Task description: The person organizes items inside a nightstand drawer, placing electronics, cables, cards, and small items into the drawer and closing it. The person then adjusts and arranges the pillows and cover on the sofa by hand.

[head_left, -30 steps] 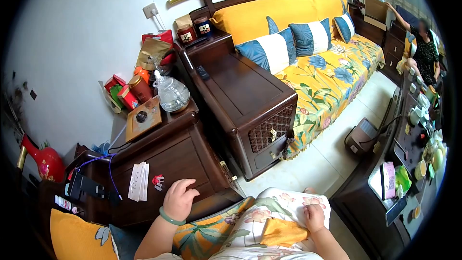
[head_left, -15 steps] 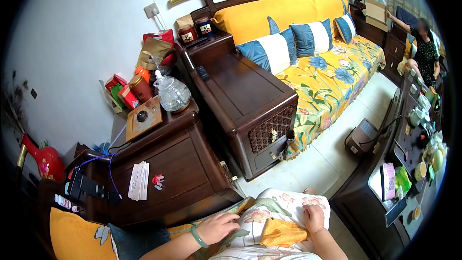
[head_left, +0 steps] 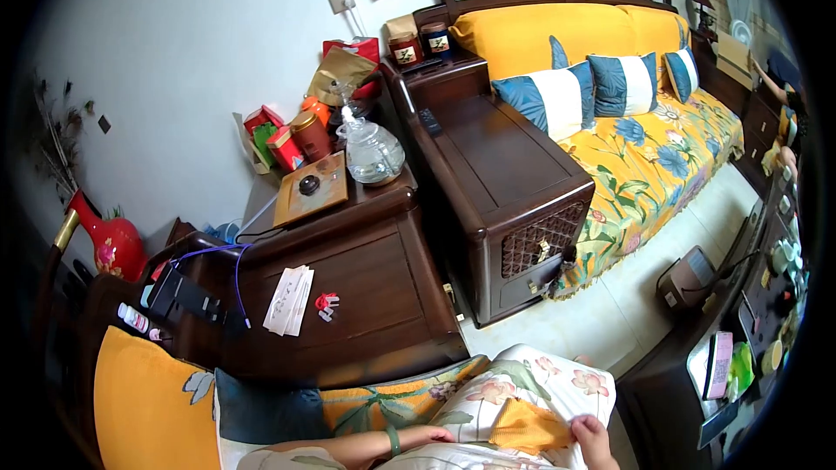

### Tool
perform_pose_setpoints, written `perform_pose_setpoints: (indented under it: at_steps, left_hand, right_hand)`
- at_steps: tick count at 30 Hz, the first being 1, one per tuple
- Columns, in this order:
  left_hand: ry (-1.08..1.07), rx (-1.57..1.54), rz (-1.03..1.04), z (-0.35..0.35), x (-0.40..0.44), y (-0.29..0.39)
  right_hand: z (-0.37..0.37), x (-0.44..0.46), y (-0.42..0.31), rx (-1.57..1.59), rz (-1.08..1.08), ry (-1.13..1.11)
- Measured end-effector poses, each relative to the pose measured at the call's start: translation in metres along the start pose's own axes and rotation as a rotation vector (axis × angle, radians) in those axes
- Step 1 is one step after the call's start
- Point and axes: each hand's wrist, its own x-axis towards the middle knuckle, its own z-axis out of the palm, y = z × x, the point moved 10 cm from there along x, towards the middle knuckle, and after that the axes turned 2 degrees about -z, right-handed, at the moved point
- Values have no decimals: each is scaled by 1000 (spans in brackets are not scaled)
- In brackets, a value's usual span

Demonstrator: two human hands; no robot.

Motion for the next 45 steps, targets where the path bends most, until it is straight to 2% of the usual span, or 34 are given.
perform_pose_setpoints:
  at_steps: [2, 4, 9, 12, 13, 16, 19, 22, 26, 28, 30, 32, 35, 38, 39, 42, 43, 44, 45]
  left_hand:
    - [-8, -224, -124, 4, -4, -13]
    - [13, -369, -233, 7, -9, -17]
    - [85, -476, -434, 13, -2, -11]
    - [-73, 110, 25, 7, 21, 25]
    - [14, 427, 118, -2, 18, 41]
    - [136, 377, 80, -10, 13, 62]
    - [266, 329, -180, -17, -1, 79]
    - [474, 637, 476, -23, -27, 147]
    - [847, 808, 777, -30, -86, 220]
    - [963, 1014, 884, -22, -114, 260]
    - [1114, 1352, 812, -22, -123, 281]
    - [1213, 1364, 568, -48, -119, 291]
    - [1154, 1343, 260, -90, -90, 273]
    - [1162, 1371, 182, -94, -73, 269]
    - [1157, 1356, 169, -95, -70, 270]
    - [1052, 1408, 149, -96, -63, 276]
    - [1010, 1437, 156, -100, -59, 275]
    - [970, 1442, 169, -99, -58, 278]
    - [942, 1460, 167, -100, -56, 278]
  right_hand:
    - [8, -43, 2, -250, 224, -237]
    - [19, -67, 12, -267, 314, -388]
    - [32, -77, 29, -155, 370, -419]
    - [29, -72, 32, -120, 360, -388]
    - [27, -70, 33, -110, 353, -375]
    - [22, -66, 35, -79, 333, -334]
    - [17, -63, 38, -42, 307, -285]
    - [8, -58, 41, -11, 272, -227]
    - [-4, -51, 43, 24, 223, -157]
    - [-9, -48, 45, 41, 204, -132]
    - [-12, -45, 46, 59, 185, -118]
    - [-13, -44, 50, 84, 168, -108]
    - [-15, -42, 62, 161, 156, -85]
    - [-11, -43, 61, 383, 261, 32]
    - [-11, -43, 51, 223, 169, 37]
    - [-1, -45, -18, -176, 84, 31]
    - [-7, -42, -32, -327, 43, 103]
    - [-10, -36, -28, -301, 117, 102]
    - [-17, -24, -19, -222, 97, 136]
